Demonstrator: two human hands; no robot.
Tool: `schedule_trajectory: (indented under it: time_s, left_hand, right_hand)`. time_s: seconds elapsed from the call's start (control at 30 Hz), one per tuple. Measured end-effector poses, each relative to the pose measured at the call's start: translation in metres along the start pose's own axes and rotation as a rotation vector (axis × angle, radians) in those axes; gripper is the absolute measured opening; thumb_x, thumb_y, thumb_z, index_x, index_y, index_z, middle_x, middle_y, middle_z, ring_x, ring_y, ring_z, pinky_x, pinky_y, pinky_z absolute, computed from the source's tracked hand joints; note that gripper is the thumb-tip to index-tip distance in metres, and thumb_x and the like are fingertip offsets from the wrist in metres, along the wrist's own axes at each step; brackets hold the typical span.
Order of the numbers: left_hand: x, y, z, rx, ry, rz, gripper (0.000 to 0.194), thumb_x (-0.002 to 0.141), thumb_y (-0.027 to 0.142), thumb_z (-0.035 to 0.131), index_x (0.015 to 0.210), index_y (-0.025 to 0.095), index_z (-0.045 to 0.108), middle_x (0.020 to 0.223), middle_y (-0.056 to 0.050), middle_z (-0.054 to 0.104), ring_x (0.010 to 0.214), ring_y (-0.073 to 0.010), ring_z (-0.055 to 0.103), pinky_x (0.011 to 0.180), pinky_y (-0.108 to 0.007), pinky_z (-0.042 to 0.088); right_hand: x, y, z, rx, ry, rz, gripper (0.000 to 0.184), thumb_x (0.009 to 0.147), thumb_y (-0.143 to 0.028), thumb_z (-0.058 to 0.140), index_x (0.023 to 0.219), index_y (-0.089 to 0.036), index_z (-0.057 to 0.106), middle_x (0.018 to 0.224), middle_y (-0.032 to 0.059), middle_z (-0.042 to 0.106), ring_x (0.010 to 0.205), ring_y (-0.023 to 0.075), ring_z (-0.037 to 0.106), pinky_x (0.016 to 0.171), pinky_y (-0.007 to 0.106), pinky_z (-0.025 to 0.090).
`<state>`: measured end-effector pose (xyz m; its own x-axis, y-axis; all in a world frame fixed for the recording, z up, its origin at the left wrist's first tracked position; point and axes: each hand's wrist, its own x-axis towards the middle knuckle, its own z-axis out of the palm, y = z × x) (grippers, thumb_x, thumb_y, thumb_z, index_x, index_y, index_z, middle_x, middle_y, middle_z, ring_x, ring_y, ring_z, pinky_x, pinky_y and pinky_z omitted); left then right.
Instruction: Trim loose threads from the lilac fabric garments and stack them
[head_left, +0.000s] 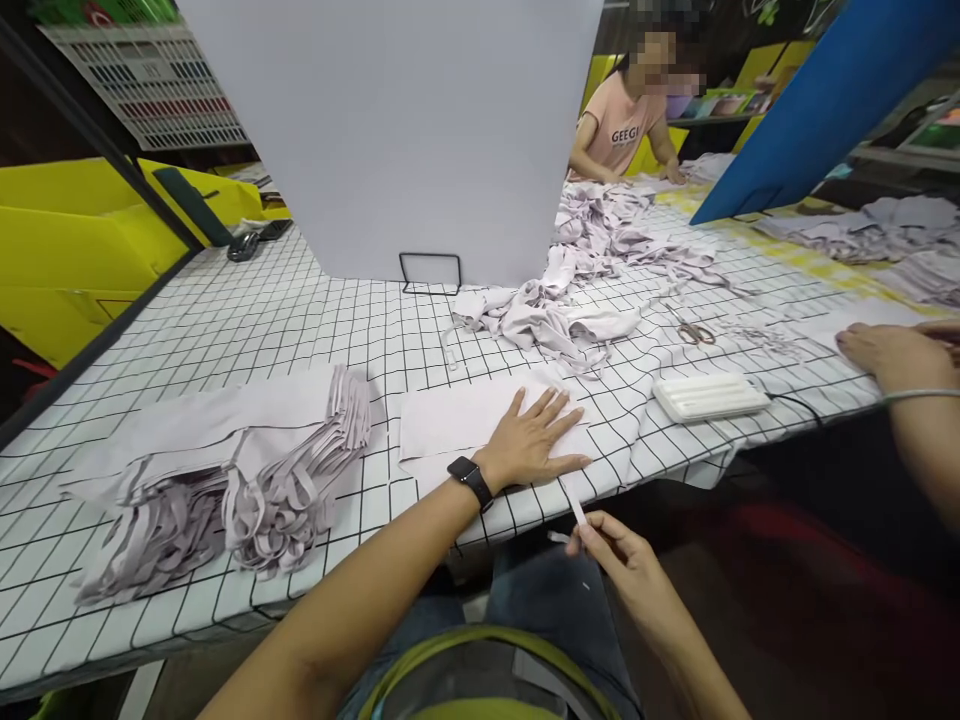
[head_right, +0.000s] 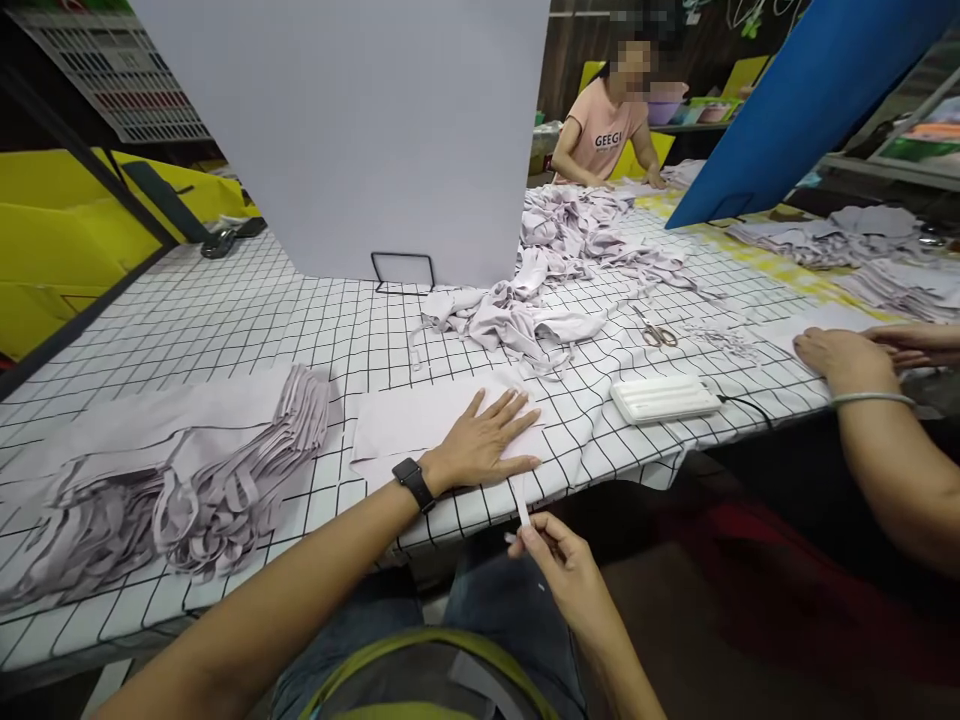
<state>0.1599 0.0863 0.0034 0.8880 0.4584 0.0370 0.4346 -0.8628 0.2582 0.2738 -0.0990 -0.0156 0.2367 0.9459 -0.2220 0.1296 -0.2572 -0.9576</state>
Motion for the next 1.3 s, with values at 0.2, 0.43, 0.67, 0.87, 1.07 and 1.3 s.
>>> schedule_trajectory:
  time_s: [0.2, 0.43, 0.67, 0.87, 1.07, 1.3]
  left_hand:
    - [0.000, 0.001, -0.001, 0.002, -0.005, -0.005, 0.080, 0.098, 0.073, 0.028, 0.161, 0.024, 0.024, 0.169, -0.009, 0.016, 0.158, -0.0276, 0.011, 0.126, -0.060, 0.002]
    - [0.001, 0.000, -0.003, 0.011, -0.019, -0.017, 0.078, 0.098, 0.072, 0.030, 0.161, 0.026, 0.024, 0.169, -0.006, 0.016, 0.157, -0.0291, 0.011, 0.126, -0.059, 0.000]
    - [0.001, 0.001, -0.003, 0.017, -0.026, -0.022, 0.078, 0.098, 0.072, 0.029, 0.160, 0.025, 0.025, 0.170, -0.007, 0.016, 0.157, -0.0298, 0.012, 0.126, -0.059, 0.001]
    - [0.002, -0.001, -0.003, -0.005, -0.022, -0.013, 0.078, 0.098, 0.071, 0.033, 0.160, 0.024, 0.026, 0.169, -0.008, 0.017, 0.157, -0.0301, 0.011, 0.125, -0.061, 0.000]
    - [-0.012, 0.013, -0.022, -0.216, 0.120, -0.001, 0.057, 0.104, 0.048, 0.042, 0.155, 0.024, 0.035, 0.168, -0.009, 0.022, 0.157, -0.0290, 0.014, 0.125, -0.061, 0.005]
    - [-0.067, 0.070, -0.042, -0.913, 0.211, -0.033, 0.003, 0.089, 0.019, 0.066, 0.089, 0.019, 0.070, 0.092, -0.003, 0.074, 0.089, -0.0179, 0.067, 0.083, -0.029, 0.052]
  right_hand:
    - [-0.048, -0.003, -0.013, -0.150, -0.007, 0.033, 0.050, 0.092, -0.063, 0.056, 0.067, -0.021, 0.066, 0.065, 0.0030, 0.064, 0.071, 0.0206, 0.061, 0.072, 0.029, 0.050]
    - [-0.093, 0.000, -0.034, -0.189, -0.030, 0.175, 0.047, 0.091, -0.062, 0.059, 0.075, -0.020, 0.077, 0.071, 0.0051, 0.071, 0.077, 0.0233, 0.065, 0.079, 0.032, 0.051]
    - [-0.118, -0.011, -0.040, 0.029, 0.195, 0.257, 0.044, 0.085, -0.060, 0.069, 0.111, -0.023, 0.071, 0.061, -0.0008, 0.068, 0.065, 0.0182, 0.061, 0.070, 0.029, 0.049]
    - [-0.117, -0.021, -0.052, 0.368, 0.173, 0.316, 0.038, 0.077, -0.057, 0.077, 0.094, -0.022, 0.082, 0.088, 0.0125, 0.081, 0.074, 0.0221, 0.068, 0.073, 0.033, 0.053]
    - [-0.077, -0.025, -0.048, 0.141, 0.085, 0.203, 0.042, 0.080, -0.054, 0.077, 0.104, -0.021, 0.083, 0.094, 0.0146, 0.082, 0.061, 0.0181, 0.059, 0.065, 0.033, 0.054]
    - [-0.035, -0.055, -0.025, -0.024, 0.135, 0.052, 0.039, 0.083, -0.057, 0.070, 0.073, -0.020, 0.080, 0.064, 0.0059, 0.074, 0.059, 0.0175, 0.058, 0.060, 0.028, 0.050]
